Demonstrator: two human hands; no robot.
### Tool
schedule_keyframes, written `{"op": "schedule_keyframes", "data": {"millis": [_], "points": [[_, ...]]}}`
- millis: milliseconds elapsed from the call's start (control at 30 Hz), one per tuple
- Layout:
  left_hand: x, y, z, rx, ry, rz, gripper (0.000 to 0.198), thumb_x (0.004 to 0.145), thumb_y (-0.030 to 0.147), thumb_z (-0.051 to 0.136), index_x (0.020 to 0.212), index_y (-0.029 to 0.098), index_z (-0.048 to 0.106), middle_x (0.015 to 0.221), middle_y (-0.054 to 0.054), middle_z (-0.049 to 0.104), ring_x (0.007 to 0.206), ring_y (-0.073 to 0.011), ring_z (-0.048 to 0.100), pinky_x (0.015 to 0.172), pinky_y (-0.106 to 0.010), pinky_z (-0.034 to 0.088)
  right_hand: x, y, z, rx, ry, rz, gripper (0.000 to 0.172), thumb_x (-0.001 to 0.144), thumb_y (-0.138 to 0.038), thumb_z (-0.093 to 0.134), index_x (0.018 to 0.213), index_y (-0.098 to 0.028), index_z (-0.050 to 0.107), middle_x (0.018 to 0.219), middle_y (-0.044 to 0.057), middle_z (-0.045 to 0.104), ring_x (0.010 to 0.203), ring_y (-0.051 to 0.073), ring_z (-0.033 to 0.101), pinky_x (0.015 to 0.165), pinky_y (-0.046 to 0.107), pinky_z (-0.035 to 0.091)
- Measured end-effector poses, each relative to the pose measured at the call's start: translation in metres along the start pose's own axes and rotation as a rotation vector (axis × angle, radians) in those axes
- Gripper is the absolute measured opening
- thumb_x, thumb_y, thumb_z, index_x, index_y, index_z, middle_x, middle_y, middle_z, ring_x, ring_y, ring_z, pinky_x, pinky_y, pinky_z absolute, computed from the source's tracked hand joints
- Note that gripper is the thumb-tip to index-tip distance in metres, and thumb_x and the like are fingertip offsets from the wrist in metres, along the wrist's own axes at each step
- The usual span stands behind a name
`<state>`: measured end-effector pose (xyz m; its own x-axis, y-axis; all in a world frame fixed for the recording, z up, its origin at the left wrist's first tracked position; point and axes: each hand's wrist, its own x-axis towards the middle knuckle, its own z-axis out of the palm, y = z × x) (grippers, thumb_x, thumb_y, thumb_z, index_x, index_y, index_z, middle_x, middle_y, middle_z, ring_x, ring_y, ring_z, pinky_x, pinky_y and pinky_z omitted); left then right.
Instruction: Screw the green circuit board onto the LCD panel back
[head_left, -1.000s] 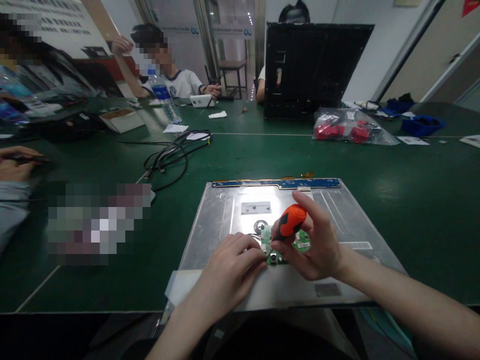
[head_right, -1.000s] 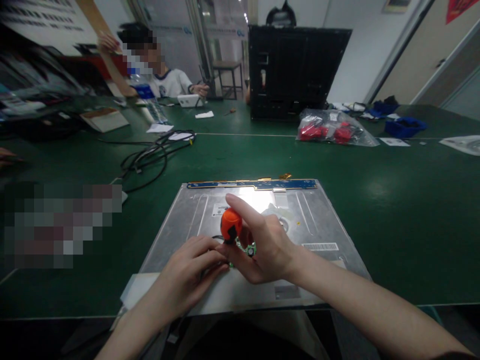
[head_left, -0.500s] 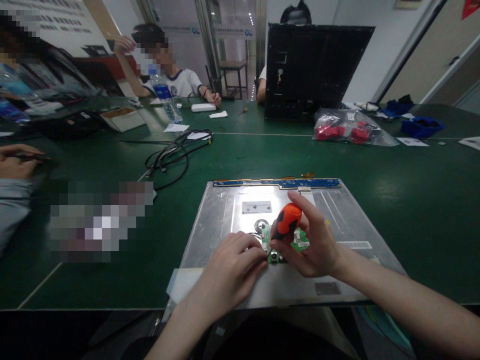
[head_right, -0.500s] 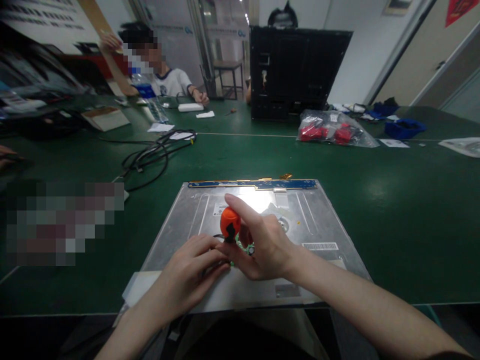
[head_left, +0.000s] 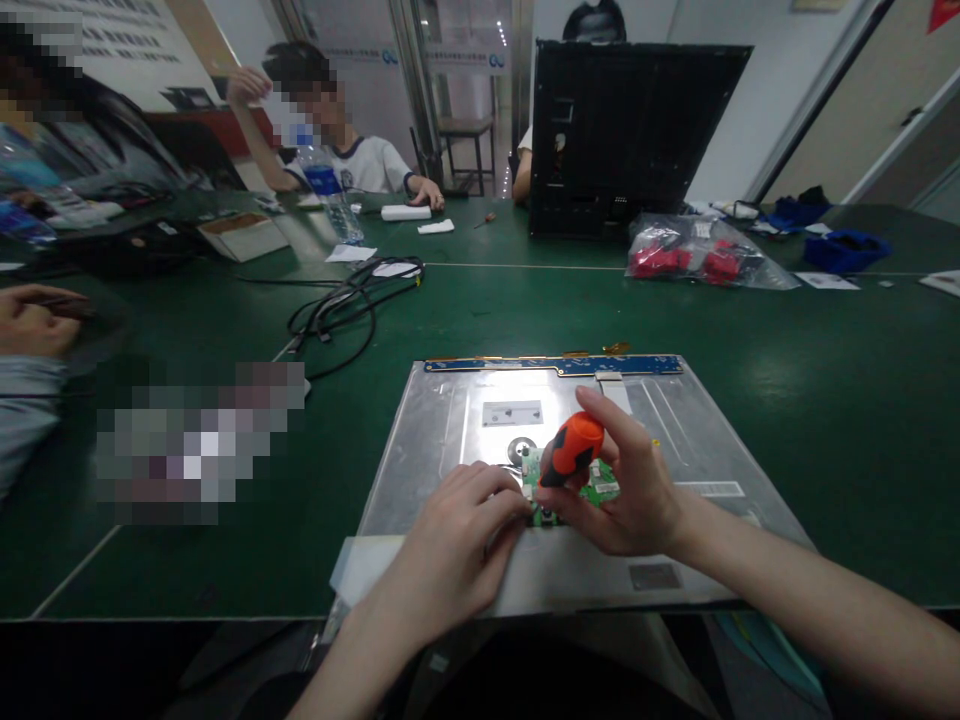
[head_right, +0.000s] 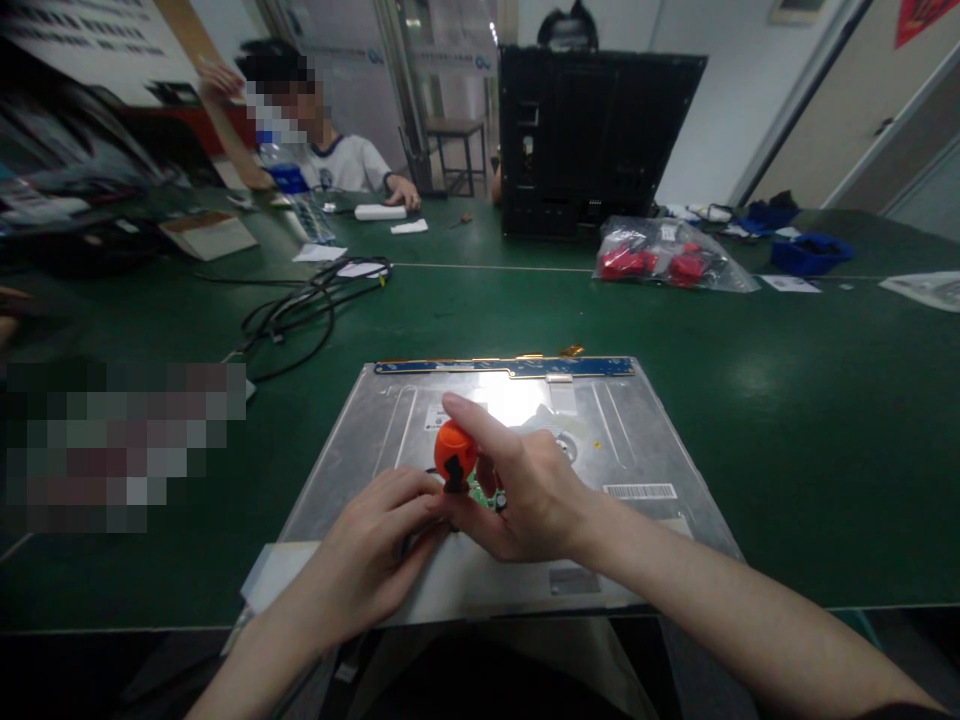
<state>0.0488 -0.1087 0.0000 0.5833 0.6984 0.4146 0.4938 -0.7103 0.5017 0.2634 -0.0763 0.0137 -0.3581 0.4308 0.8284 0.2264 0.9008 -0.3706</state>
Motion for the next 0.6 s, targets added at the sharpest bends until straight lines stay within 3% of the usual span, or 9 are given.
{"op": "schedule_keyframes", "data": {"millis": [367, 600], "points": [[0.0007, -0.0009, 0.0007, 0.005, 0.005, -0.003, 0.016, 0.097, 0.009, 0.052, 0.093, 0.020, 0.063, 0.095, -0.006, 0.068, 0.085, -0.0221, 0.063, 0.072, -0.035, 0.050, 0.0053, 0.0006, -0.0008, -0.078, 0.018, -0.057, 0.080, 0.103, -0.040, 0.063, 0.167, -0.020, 0.019, 0.081, 0.000, 0.065, 0.050, 0.015, 0.059, 0.045, 0.025, 0.057], [0.0008, -0.0007, 0.0008, -0.005, -0.008, -0.011, 0.018, 0.095, 0.007, 0.053, 0.097, 0.020, 0.064, 0.097, -0.007, 0.069, 0.088, -0.0224, 0.064, 0.073, -0.035, 0.052, 0.0048, -0.0020, -0.0047, 0.023, -0.033, -0.055, 0.080, 0.097, -0.016, 0.056, 0.167, -0.017, 0.017, 0.095, 0.007, 0.070, 0.066, 0.018, 0.067, 0.057, 0.030, 0.064]]}}
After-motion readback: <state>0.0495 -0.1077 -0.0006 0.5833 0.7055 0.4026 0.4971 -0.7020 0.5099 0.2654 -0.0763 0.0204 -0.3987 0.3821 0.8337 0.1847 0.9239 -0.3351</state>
